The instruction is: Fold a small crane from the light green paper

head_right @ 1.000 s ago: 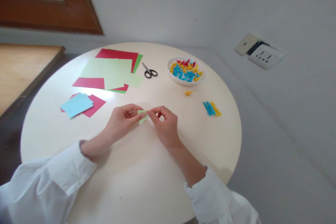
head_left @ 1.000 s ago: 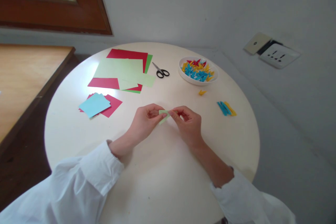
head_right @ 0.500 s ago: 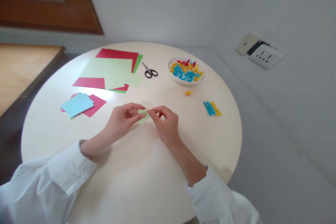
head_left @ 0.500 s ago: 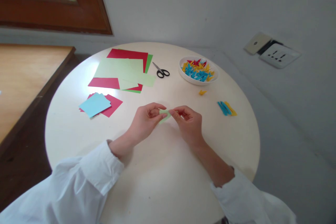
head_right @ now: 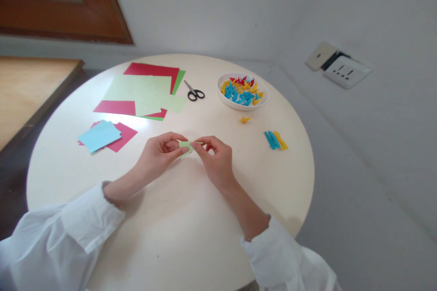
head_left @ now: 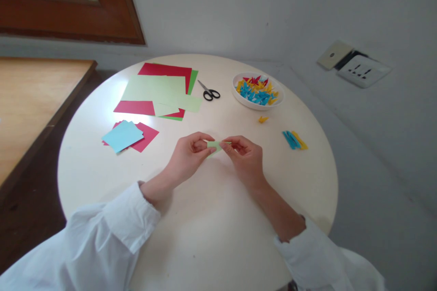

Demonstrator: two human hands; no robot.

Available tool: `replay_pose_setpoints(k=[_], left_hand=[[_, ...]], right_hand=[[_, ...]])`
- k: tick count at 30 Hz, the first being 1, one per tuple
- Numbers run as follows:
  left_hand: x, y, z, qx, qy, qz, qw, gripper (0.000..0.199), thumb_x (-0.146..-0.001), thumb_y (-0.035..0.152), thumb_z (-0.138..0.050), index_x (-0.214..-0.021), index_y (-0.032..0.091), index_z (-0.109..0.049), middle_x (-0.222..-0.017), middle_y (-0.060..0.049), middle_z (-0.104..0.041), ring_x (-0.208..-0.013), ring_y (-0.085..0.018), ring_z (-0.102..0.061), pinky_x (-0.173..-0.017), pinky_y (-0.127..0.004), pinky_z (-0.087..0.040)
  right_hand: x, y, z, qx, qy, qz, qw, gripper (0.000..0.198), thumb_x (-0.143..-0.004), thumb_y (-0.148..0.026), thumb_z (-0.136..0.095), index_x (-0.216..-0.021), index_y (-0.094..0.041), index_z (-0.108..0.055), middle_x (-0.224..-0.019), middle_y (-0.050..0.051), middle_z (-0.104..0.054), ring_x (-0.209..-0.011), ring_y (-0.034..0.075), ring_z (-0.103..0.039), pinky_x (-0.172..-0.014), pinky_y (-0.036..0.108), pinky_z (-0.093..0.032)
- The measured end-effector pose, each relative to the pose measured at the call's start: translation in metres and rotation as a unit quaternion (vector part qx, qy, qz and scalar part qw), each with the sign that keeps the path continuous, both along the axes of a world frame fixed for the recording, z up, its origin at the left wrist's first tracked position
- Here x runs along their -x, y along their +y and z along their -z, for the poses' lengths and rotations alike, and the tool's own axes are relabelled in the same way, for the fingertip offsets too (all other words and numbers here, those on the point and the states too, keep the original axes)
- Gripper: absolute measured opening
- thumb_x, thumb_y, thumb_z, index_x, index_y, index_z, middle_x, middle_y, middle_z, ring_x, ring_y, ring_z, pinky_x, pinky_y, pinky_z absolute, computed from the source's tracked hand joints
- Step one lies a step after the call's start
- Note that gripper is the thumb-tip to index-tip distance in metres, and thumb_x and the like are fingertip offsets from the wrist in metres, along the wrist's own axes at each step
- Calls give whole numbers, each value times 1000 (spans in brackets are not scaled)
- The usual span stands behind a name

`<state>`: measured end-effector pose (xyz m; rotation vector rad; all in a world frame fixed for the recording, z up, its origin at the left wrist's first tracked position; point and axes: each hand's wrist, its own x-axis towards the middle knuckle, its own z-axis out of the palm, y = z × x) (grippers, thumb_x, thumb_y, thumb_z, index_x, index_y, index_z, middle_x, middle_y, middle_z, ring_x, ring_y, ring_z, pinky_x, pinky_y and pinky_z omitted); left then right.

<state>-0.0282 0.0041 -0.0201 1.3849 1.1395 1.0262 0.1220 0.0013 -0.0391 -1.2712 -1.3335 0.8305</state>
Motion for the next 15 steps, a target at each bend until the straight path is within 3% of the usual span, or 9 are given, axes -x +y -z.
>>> replay_pose_setpoints(k=[6, 11, 15], left_hand=[[-1, 0, 0, -4, 4, -5, 1000, 20, -69, 30, -65, -79, 15, -59, -46, 10, -32, -41, -5, -29, -40, -19, -21], [0, 3, 7, 20, -1, 36, 999, 23, -74, 35, -61, -72, 13, -62, -60, 0, -56, -52, -8, -48, -47, -20, -33], [0, 5, 11, 17, 15, 40, 999, 26, -77, 35, -58, -66, 13, -63, -66, -3, -63, -58, -11, -53, -52, -22, -37]], right_hand=[[0, 1, 0, -2, -10, 9, 1000, 17, -69, -36, -68, -65, -19, -66, -63, 0, -65, -57, 12, -52, -57, 26, -42], [0, 2, -1, -8, 19, 19, 1000, 17, -70, -34, -66, -65, -18, -66, -61, 0, -64, -57, 12, -53, -57, 26, -44], [-1, 2, -1, -12, 25, 28, 999, 17, -70, -34, -67, -66, -18, -66, -62, 0, -65, -58, 12, -55, -57, 26, -45]])
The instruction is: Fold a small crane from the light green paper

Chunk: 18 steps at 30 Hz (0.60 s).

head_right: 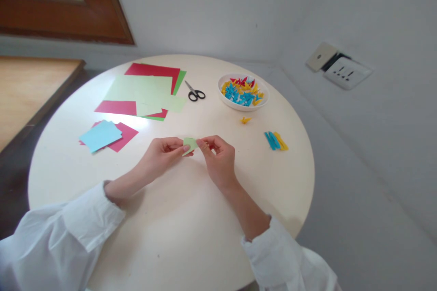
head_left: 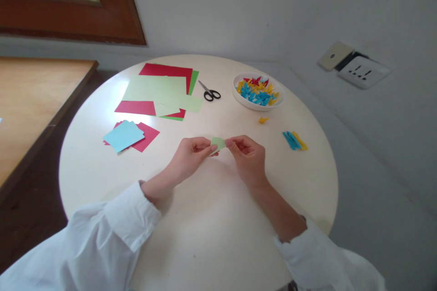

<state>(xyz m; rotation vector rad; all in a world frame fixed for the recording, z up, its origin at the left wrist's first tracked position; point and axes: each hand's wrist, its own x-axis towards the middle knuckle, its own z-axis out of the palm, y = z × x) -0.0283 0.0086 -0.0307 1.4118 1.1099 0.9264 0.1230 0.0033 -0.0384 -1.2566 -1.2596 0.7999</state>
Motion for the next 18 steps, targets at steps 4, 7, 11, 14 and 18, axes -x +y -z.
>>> replay_pose_setpoints(k=[4, 7, 11, 14, 18], left_hand=[[1, -1, -3, -18, 20, -3, 1000, 25, -78, 34, -57, -65, 13, -63, -65, -4, -66, -58, -12, -56, -51, -21, -39], [2, -3, -5, -41, 41, 11, 998, 25, -79, 33, -55, -66, 14, -64, -68, -5, -68, -63, -14, -60, -54, -22, -43], [2, -6, -6, -67, 73, 29, 995, 23, -80, 30, -53, -65, 15, -62, -68, -5, -69, -65, -15, -62, -55, -23, -46], [1, -6, -5, -68, 76, 30, 994, 23, -80, 30, -53, -64, 15, -62, -66, -5, -69, -63, -15, -63, -55, -22, -46], [1, -5, -6, -48, 55, 31, 997, 21, -79, 30, -54, -67, 15, -63, -69, -5, -70, -65, -16, -65, -58, -23, -49]], right_hand=[[0, 1, 1, 9, 3, -18, 1000, 18, -70, -36, -67, -72, -18, -67, -71, 2, -68, -63, 13, -58, -61, 27, -47], [1, 0, 0, 22, -12, -48, 999, 22, -69, -37, -67, -82, -19, -67, -84, 4, -70, -72, 16, -61, -66, 29, -48], [2, -1, -1, 6, -58, -70, 996, 16, -71, -35, -66, -77, -20, -66, -80, 3, -68, -75, 16, -61, -68, 29, -46], [2, -2, -1, -5, -63, -63, 996, 14, -72, -32, -64, -67, -19, -63, -69, 0, -65, -69, 14, -59, -64, 28, -44], [1, 0, 0, 8, -20, -49, 999, 17, -72, -34, -64, -66, -18, -62, -67, 0, -64, -66, 14, -58, -65, 28, -45]])
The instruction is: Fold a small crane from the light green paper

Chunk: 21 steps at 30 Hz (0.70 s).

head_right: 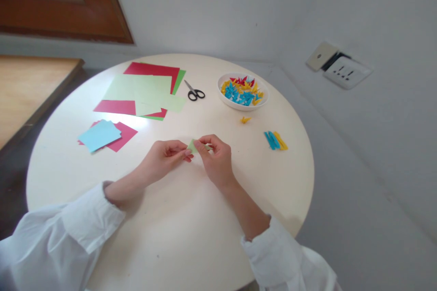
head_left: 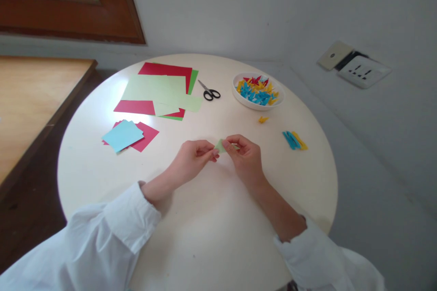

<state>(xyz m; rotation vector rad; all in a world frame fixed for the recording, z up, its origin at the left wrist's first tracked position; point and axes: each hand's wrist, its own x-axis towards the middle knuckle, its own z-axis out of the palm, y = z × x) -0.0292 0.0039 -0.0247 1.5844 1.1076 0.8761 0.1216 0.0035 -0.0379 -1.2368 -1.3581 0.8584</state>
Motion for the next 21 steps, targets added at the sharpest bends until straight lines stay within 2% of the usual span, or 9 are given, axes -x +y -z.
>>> replay_pose_setpoints(k=[7, 15, 21], left_hand=[[1, -1, -2, -6, 14, 13, 1000, 19, -78, 28, -52, -67, 16, -62, -66, -5, -69, -63, -16, -64, -58, -24, -50], [1, -1, -3, 8, 9, 2, 1000, 17, -78, 28, -54, -67, 16, -61, -64, -4, -69, -62, -16, -65, -57, -24, -49], [1, -1, -3, 8, 12, -5, 1000, 18, -79, 27, -53, -66, 16, -58, -65, -5, -69, -62, -16, -65, -57, -24, -49]], right_hand=[[0, 0, -2, 31, 6, -8, 999, 16, -69, -34, -65, -68, -18, -64, -67, 1, -66, -63, 14, -58, -59, 26, -45], [-1, 0, -2, 12, 9, 10, 1000, 17, -70, -32, -64, -61, -18, -61, -59, -1, -62, -58, 13, -56, -59, 26, -45], [-2, 2, 1, 28, 39, 15, 999, 18, -68, -34, -67, -62, -18, -63, -61, 0, -64, -59, 13, -57, -59, 26, -47]])
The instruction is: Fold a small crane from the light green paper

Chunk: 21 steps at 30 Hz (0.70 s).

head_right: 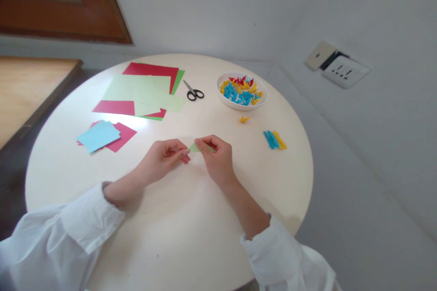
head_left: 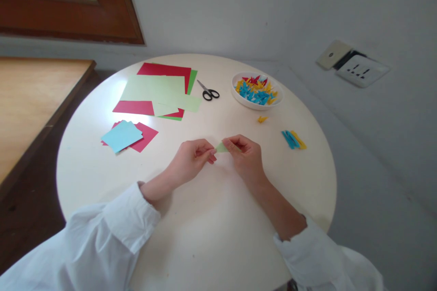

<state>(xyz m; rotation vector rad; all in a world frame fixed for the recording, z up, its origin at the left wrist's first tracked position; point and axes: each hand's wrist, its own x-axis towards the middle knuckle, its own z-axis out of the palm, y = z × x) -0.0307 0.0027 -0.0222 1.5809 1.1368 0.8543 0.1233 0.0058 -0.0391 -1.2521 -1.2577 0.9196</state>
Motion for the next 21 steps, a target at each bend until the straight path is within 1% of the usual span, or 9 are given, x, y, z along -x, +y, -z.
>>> replay_pose_setpoints(k=[4, 6, 8, 10, 11, 12, 14, 18, 21], left_hand=[[-1, 1, 0, 8, -3, -4, 1000, 20, -80, 28, -52, -65, 16, -58, -63, -5, -68, -60, -15, -64, -56, -24, -48], [-1, 2, 1, 10, -5, 1, 1000, 22, -81, 29, -51, -65, 16, -57, -63, -4, -67, -61, -15, -63, -57, -24, -49], [-1, 2, 3, 5, -9, 3, 1000, 21, -81, 29, -51, -67, 16, -57, -64, -4, -66, -63, -15, -63, -60, -25, -50], [0, 3, 6, -11, -22, -4, 1000, 14, -78, 30, -56, -77, 16, -58, -68, -3, -65, -66, -15, -63, -63, -27, -52], [0, 3, 8, -21, -31, -8, 999, 16, -75, 29, -60, -85, 16, -57, -71, -3, -65, -67, -15, -64, -65, -28, -52], [0, 2, 9, -33, -40, -9, 999, 24, -73, 28, -63, -92, 17, -56, -75, -2, -65, -69, -15, -64, -68, -29, -53], [0, 2, 11, -63, -46, -7, 997, 31, -71, 24, -65, -100, 18, -54, -80, -2, -64, -74, -15, -63, -72, -29, -53], [0, 1, 11, -128, -4, -10, 992, 13, -76, 20, -60, -88, 18, -59, -77, -1, -62, -74, -13, -60, -71, -26, -51], [1, 2, 11, -139, 0, -27, 990, 9, -78, 23, -59, -85, 17, -61, -76, -2, -63, -71, -13, -59, -69, -26, -50]], right_hand=[[1, 1, 1, -1, 27, -1, 1000, 17, -65, -32, -70, -74, -18, -67, -73, 2, -68, -67, 13, -60, -63, 26, -48], [1, 1, 0, -2, 23, 10, 1000, 18, -64, -31, -70, -77, -18, -68, -70, 1, -67, -63, 12, -58, -59, 25, -47], [1, 0, 0, -3, 15, 20, 1000, 19, -65, -29, -70, -80, -18, -68, -63, -2, -62, -57, 10, -53, -53, 23, -43], [1, 0, -1, -8, 14, 22, 1000, 23, -66, -29, -69, -86, -18, -67, -57, -5, -56, -53, 9, -49, -51, 22, -41], [0, 0, -1, -12, 15, 21, 1000, 25, -66, -29, -69, -88, -18, -67, -56, -6, -54, -52, 9, -48, -51, 22, -40], [1, 0, -1, -14, 15, 18, 1000, 27, -66, -28, -69, -90, -18, -66, -55, -6, -53, -52, 9, -48, -51, 22, -40], [1, 0, -1, -14, 14, 10, 1000, 27, -67, -28, -69, -92, -18, -65, -55, -7, -53, -52, 9, -48, -51, 22, -40], [2, 0, -2, -8, 11, -4, 1000, 25, -67, -29, -68, -89, -19, -64, -55, -6, -53, -52, 9, -48, -50, 22, -40], [3, 0, -2, -6, 19, -14, 1000, 22, -68, -30, -67, -86, -19, -64, -59, -5, -56, -56, 10, -53, -54, 24, -43]])
